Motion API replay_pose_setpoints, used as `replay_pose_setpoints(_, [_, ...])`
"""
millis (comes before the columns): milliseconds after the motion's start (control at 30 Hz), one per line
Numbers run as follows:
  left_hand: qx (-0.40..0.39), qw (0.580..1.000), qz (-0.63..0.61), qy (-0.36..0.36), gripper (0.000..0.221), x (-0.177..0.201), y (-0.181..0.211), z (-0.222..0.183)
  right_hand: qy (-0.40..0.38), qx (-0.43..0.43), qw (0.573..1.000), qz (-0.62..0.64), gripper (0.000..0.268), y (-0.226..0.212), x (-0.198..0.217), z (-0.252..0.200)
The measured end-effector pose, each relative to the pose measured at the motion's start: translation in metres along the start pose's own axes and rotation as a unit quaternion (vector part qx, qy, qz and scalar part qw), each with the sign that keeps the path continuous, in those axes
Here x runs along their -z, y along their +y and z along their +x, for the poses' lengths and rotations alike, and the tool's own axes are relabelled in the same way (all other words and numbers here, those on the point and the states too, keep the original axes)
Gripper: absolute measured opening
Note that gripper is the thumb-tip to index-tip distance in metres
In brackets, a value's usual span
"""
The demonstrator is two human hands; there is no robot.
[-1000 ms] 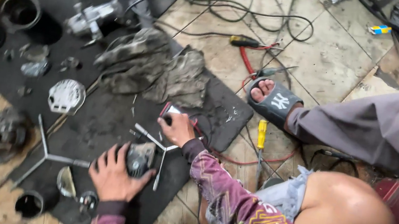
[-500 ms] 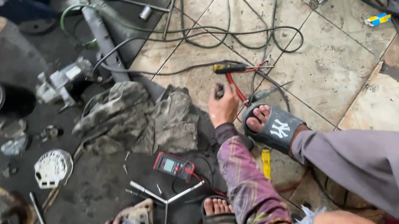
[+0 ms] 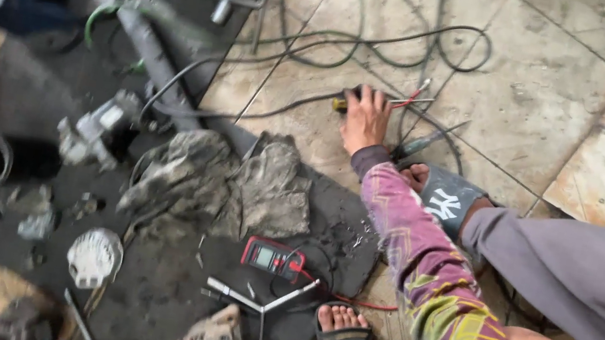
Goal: Disassembling an alternator component using a hammer, metal rod, and screwdriver to separate the housing and internal parts.
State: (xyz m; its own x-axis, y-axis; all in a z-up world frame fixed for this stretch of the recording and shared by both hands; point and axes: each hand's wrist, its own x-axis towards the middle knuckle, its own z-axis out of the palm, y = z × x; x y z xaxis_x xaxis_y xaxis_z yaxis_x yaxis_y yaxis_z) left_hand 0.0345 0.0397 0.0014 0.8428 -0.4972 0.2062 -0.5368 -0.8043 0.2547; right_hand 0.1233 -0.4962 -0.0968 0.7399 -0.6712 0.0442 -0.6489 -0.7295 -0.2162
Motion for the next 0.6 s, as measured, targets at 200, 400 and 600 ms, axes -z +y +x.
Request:
replay_pose_setpoints(200, [0.095, 0.977, -0.052, -0.182, 0.138, 0.080, 0.028, -0.003, 0.163, 0.144, 0.976, -0.011, 0.043, -0.031, 0.028, -0.020])
replay_pose_setpoints(400, [0.079, 0.976, -0.085, -0.183, 0.127, 0.090, 0.025, -0.012, 0.229, 0.273, 0.933, -0.049, 0.050, -0.086, 0.093, -0.052])
replay_pose_setpoints(600, [0.080, 0.986, -0.086, -0.119, 0.127, 0.088, 0.025, -0.018, 0.113, 0.518, 0.843, 0.097, 0.022, -0.160, 0.196, -0.115])
